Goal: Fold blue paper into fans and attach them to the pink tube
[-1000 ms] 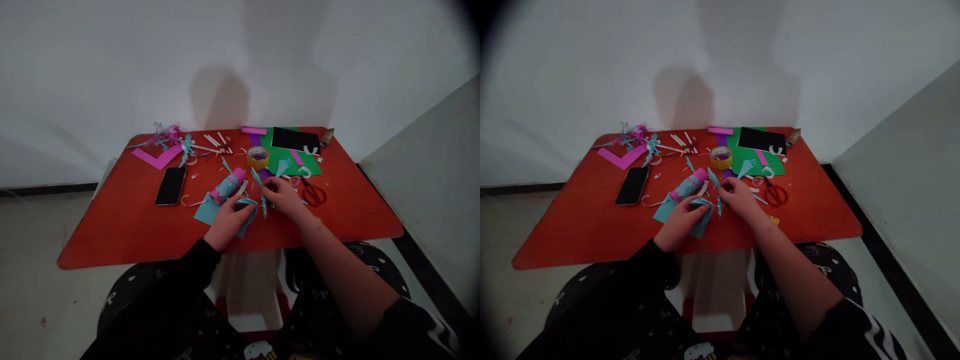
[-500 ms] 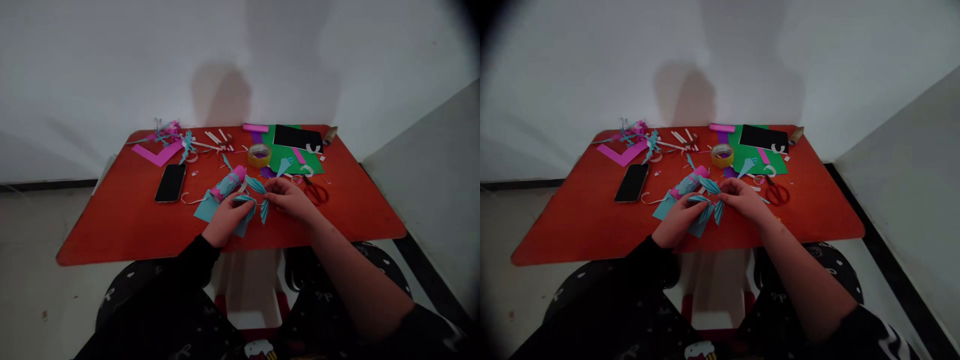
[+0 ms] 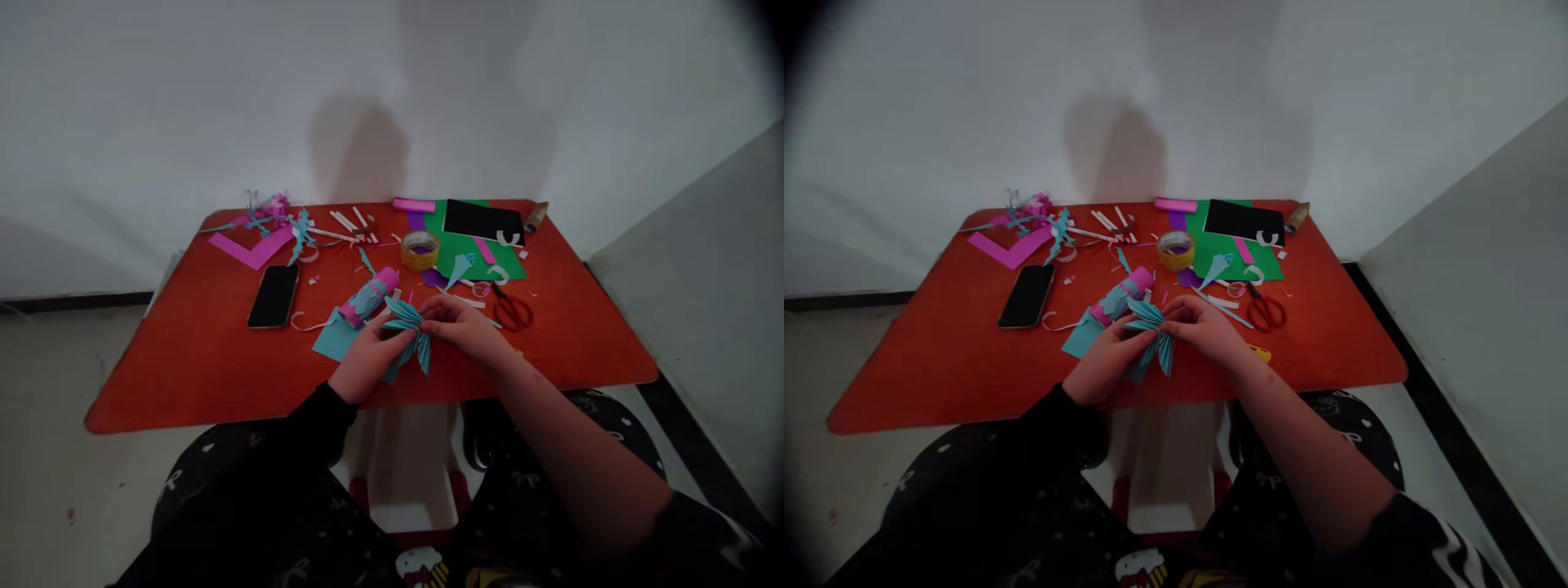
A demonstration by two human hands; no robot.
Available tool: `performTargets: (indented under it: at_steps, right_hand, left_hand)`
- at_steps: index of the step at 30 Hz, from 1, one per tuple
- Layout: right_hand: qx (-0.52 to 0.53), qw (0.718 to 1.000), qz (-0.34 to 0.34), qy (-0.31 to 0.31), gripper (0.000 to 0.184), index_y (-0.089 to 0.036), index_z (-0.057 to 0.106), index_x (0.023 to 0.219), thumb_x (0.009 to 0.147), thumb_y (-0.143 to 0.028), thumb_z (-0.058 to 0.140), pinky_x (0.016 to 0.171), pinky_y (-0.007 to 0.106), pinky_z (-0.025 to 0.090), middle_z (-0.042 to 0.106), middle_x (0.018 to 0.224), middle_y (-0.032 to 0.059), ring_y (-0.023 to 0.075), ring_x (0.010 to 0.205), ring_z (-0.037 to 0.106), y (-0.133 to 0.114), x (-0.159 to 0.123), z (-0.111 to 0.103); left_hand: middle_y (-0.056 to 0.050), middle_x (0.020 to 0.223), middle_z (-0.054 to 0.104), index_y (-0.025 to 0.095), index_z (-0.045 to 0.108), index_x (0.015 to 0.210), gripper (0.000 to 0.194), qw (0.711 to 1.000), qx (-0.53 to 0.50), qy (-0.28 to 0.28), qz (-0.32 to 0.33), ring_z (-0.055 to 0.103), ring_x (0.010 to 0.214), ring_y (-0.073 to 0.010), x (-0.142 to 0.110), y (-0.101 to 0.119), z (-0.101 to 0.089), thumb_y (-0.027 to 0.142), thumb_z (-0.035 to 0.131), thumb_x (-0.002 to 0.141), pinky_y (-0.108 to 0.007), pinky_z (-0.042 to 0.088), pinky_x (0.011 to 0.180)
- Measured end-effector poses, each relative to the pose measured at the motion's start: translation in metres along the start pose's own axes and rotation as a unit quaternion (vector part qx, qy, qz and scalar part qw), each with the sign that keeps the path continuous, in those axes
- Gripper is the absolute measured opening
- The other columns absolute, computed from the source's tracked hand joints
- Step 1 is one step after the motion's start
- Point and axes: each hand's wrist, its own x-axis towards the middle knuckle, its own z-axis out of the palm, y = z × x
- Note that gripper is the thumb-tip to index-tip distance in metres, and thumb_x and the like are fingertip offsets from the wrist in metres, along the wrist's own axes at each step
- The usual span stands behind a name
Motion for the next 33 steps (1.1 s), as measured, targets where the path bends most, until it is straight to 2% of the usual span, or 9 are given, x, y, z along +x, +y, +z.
performTargets:
  at_steps: [6, 11, 13, 18, 24, 33]
  right_hand:
    - [-0.008, 1.0, -0.003, 0.016, 0.031, -0.023, 0.068, 0.094, 0.074, -0.042, 0.081, 0.071, 0.029, 0.053, 0.071, 0.084, -0.0004, 0.0164, 0.078, 0.066, 0.0007, -0.0007, -0.0008]
    - [0.007, 0.999, -0.006, 0.043, 0.032, -0.024, 0.067, 0.096, 0.075, -0.045, 0.08, 0.068, 0.028, 0.052, 0.071, 0.087, -0.0007, 0.015, 0.076, 0.065, 0.0055, 0.0005, -0.003]
    - [0.005, 0.999, -0.007, 0.048, 0.034, -0.024, 0.067, 0.096, 0.074, -0.046, 0.08, 0.067, 0.028, 0.053, 0.071, 0.088, -0.0004, 0.0153, 0.076, 0.064, 0.0063, 0.0009, -0.0035]
    - [0.006, 1.0, 0.001, 0.029, 0.032, -0.024, 0.067, 0.094, 0.075, -0.046, 0.081, 0.064, 0.027, 0.051, 0.069, 0.084, -0.0015, 0.014, 0.07, 0.062, 0.0064, 0.0013, -0.0034]
    - [0.045, 0.999, 0.025, 0.009, 0.033, -0.023, 0.068, 0.094, 0.075, -0.046, 0.083, 0.055, 0.024, 0.046, 0.068, 0.078, -0.0029, 0.0117, 0.061, 0.059, 0.0072, -0.0005, -0.0037]
    - [0.054, 0.998, 0.026, -0.031, 0.036, -0.022, 0.064, 0.092, 0.072, -0.043, 0.087, 0.052, 0.023, 0.045, 0.071, 0.079, -0.002, 0.0114, 0.059, 0.06, -0.0012, -0.0041, -0.0004]
  left_hand:
    - [-0.005, 0.105, 0.076, 0.018, 0.074, 0.108, 0.038, 1.0, -0.009, 0.001, 0.003, 0.067, 0.094, -0.0161, -0.0005, 0.0025, 0.0019, 0.04, 0.082, 0.077, -0.026, 0.051, 0.086]
    - [-0.002, 0.086, 0.073, 0.018, 0.075, 0.092, 0.029, 1.0, 0.0, 0.014, -0.009, 0.064, 0.077, -0.0137, -0.0017, 0.0029, 0.003, 0.04, 0.082, 0.075, -0.024, 0.049, 0.072]
    - [-0.001, 0.083, 0.072, 0.019, 0.075, 0.091, 0.028, 1.0, -0.012, 0.013, -0.013, 0.063, 0.074, -0.0133, -0.0027, 0.0045, 0.0042, 0.04, 0.083, 0.074, -0.025, 0.049, 0.071]
    - [-0.003, 0.096, 0.073, 0.018, 0.076, 0.09, 0.024, 0.999, -0.026, -0.016, 0.019, 0.064, 0.085, -0.0153, -0.004, 0.0094, 0.0046, 0.036, 0.082, 0.076, -0.027, 0.051, 0.083]
    - [-0.003, 0.1, 0.073, 0.019, 0.075, 0.099, 0.025, 0.999, -0.011, -0.024, 0.027, 0.064, 0.09, -0.0171, -0.0019, 0.005, -0.0003, 0.036, 0.079, 0.081, -0.029, 0.05, 0.087]
    - [-0.003, 0.09, 0.071, 0.017, 0.073, 0.092, 0.029, 1.0, -0.006, -0.001, 0.024, 0.062, 0.083, -0.0169, -0.0026, 0.0037, -0.0001, 0.041, 0.081, 0.078, -0.03, 0.049, 0.081]
